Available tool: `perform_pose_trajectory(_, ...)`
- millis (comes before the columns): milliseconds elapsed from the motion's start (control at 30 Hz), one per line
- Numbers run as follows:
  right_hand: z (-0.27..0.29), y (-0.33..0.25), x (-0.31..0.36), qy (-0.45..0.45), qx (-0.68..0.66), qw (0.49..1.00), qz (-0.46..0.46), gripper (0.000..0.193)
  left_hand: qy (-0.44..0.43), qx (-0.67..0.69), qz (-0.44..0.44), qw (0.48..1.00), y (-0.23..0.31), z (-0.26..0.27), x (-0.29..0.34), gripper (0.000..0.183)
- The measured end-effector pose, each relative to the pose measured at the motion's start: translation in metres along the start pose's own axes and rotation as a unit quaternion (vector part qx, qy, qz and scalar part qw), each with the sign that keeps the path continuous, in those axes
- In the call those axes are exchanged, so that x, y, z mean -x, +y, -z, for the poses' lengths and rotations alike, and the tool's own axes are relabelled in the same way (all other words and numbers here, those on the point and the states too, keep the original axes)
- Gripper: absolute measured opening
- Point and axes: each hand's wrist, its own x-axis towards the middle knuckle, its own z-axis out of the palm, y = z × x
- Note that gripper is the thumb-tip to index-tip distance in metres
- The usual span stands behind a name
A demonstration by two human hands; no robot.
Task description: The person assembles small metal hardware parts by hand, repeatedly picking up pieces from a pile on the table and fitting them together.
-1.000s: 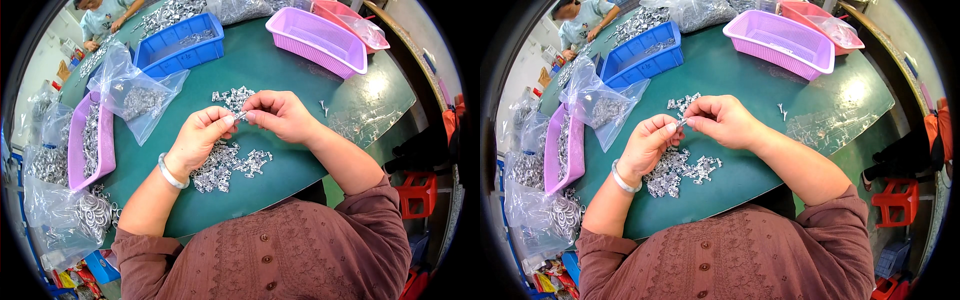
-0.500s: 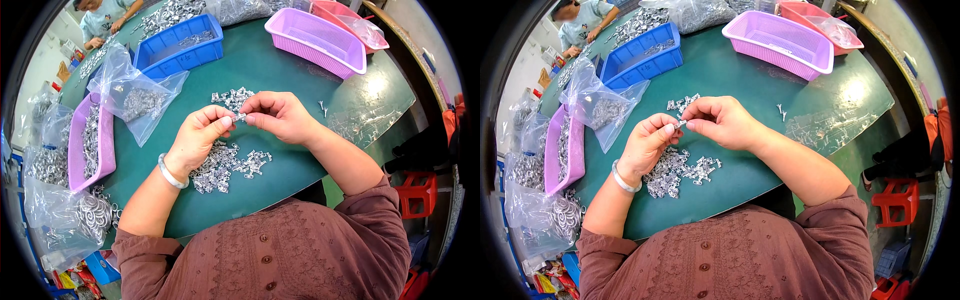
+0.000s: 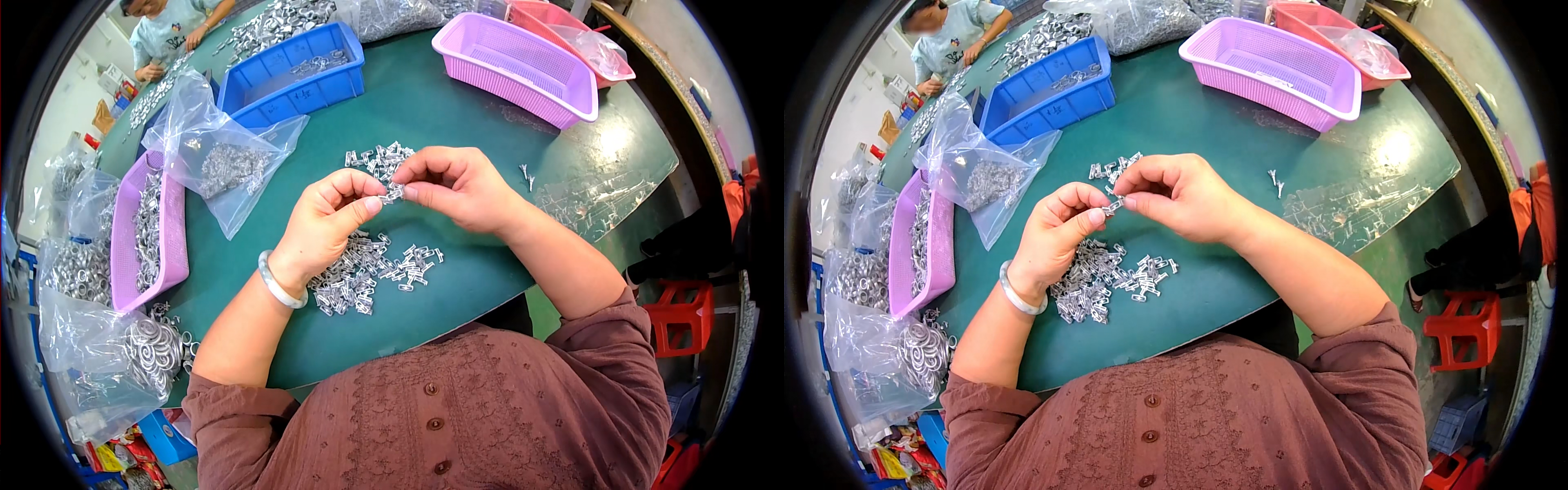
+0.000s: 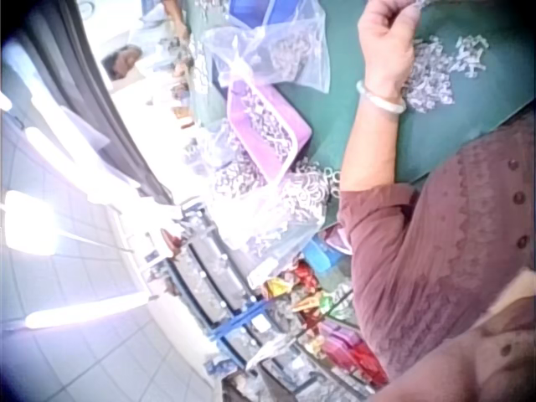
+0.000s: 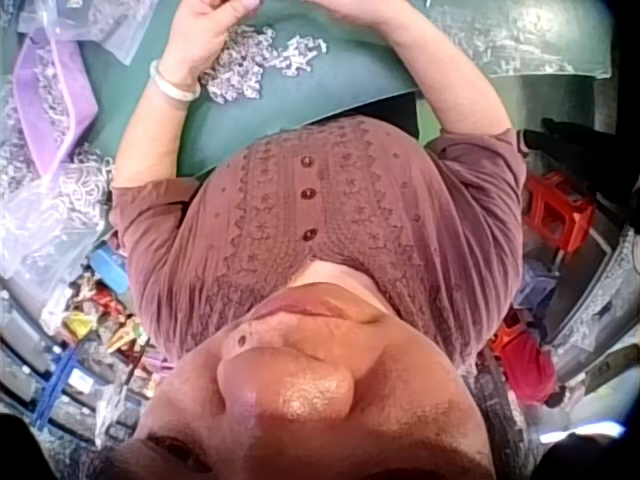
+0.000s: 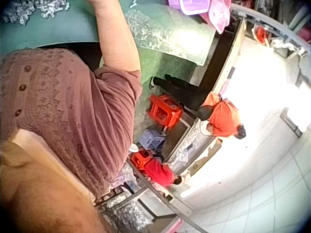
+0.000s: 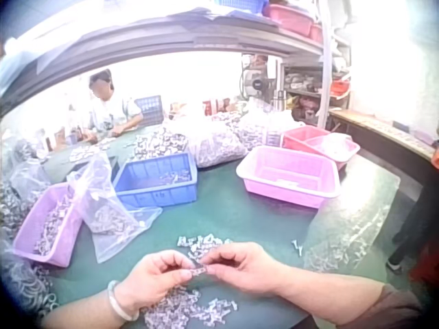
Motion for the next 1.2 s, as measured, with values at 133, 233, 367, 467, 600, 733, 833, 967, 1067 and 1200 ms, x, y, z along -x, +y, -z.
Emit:
perform_pose_trajectory(133, 0.01, -0.004, -0.003, 0.04, 0.018, 0.999, -0.023, 0.011, -0.034, -0.058, 0.007, 0.998, 0.006, -0.003, 0.001, 0.01)
perform_pose_trajectory(233, 0.015, 0.001, -0.006, 0.068, 0.187, 0.98, 0.021, 0.011, -0.163, -0.29, -0.14, 0.932, 0.011, -0.001, 0.0, 0.007)
perform_pose_trajectory(367, 0.02, 0.009, -0.007, -0.006, 0.405, 0.908, 0.105, 0.016, -0.202, -0.397, -0.185, 0.876, 0.013, -0.006, 0.002, 0.005)
perform_pose_trajectory(467, 0.014, 0.013, -0.008, 0.008, 0.466, 0.878, 0.105, 0.016, -0.172, -0.396, -0.171, 0.886, 0.01, -0.005, 0.001, 0.005)
perform_pose_trajectory(600, 0.011, 0.016, -0.01, 0.004, 0.502, 0.858, 0.109, 0.016, -0.096, -0.404, -0.127, 0.901, 0.005, -0.004, 0.001, 0.007)
perform_pose_trajectory(733, 0.013, 0.017, -0.011, 0.008, 0.465, 0.877, 0.121, 0.011, -0.041, -0.414, -0.121, 0.901, 0.0, -0.005, 0.001, 0.006)
perform_pose_trajectory(833, 0.014, 0.017, -0.012, 0.012, 0.419, 0.902, 0.109, 0.009, 0.002, -0.408, -0.136, 0.903, -0.005, -0.004, -0.001, 0.008)
perform_pose_trajectory(967, 0.013, 0.017, -0.012, 0.008, 0.36, 0.925, 0.12, 0.01, 0.079, -0.365, -0.114, 0.921, -0.006, -0.011, -0.002, 0.011)
perform_pose_trajectory(1067, 0.008, 0.015, -0.01, -0.018, 0.323, 0.936, 0.138, 0.009, 0.089, -0.338, -0.106, 0.931, -0.006, -0.012, -0.002, 0.01)
perform_pose_trajectory(1200, 0.001, 0.009, -0.009, -0.024, 0.305, 0.938, 0.163, 0.007, 0.071, -0.359, -0.163, 0.916, -0.007, -0.008, -0.002, 0.01)
